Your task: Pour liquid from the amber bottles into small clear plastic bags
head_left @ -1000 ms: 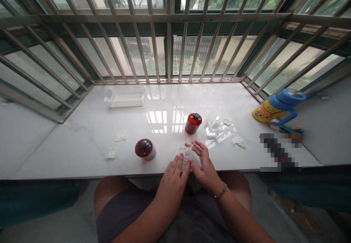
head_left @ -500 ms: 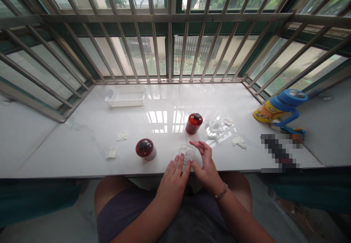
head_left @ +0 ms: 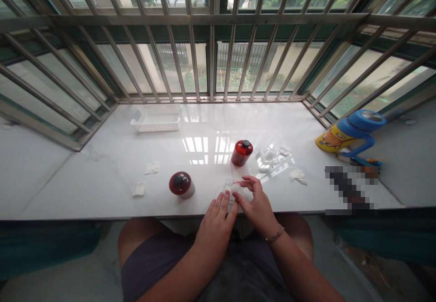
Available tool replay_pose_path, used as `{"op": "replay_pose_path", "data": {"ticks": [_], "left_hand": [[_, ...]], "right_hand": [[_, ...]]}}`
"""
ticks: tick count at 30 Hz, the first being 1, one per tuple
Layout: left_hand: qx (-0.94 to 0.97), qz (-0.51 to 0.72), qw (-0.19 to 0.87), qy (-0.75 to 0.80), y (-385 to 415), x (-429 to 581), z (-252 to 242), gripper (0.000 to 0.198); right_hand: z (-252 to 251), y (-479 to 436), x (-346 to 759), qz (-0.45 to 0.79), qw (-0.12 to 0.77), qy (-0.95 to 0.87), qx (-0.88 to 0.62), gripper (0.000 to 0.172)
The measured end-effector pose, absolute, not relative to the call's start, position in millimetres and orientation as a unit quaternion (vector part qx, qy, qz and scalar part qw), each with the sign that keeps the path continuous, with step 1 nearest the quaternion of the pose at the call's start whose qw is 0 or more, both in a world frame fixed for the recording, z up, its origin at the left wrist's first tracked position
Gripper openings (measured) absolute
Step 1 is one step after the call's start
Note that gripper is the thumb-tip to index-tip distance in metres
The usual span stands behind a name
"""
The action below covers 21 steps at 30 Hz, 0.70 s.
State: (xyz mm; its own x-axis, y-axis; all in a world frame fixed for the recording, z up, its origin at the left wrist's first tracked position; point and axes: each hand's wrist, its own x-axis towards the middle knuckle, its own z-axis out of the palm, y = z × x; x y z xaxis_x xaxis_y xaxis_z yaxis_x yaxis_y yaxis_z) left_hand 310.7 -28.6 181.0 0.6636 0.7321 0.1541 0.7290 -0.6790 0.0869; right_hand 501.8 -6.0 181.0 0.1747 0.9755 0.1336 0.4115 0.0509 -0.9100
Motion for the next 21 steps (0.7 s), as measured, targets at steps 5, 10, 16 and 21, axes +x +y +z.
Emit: {"op": "replay_pose_path", "data": {"ticks": [5, 10, 16, 21], "left_hand": [[0.911, 0.097, 0.017, 0.400, -28, 310, 179, 0.069], [0.910, 0.106, 0.055, 0.397, -28, 310, 181, 0.073], [0.858, 0.225, 0.198, 0.417, -28, 298, 186, 0.098], [0.761, 0.274, 0.375, 0.453, -11, 284, 207, 0.108]], "right_hand": [[185, 3, 502, 0.264, 0.453, -0.562, -0.639, 0.045], [194, 6, 500, 0.239, 0.448, -0.566, -0.649, 0.041], [201, -6, 499, 0.245, 0.468, -0.541, -0.654, 0.039], [216, -19, 501, 0.364, 0.484, -0.529, -0.594, 0.051]]}}
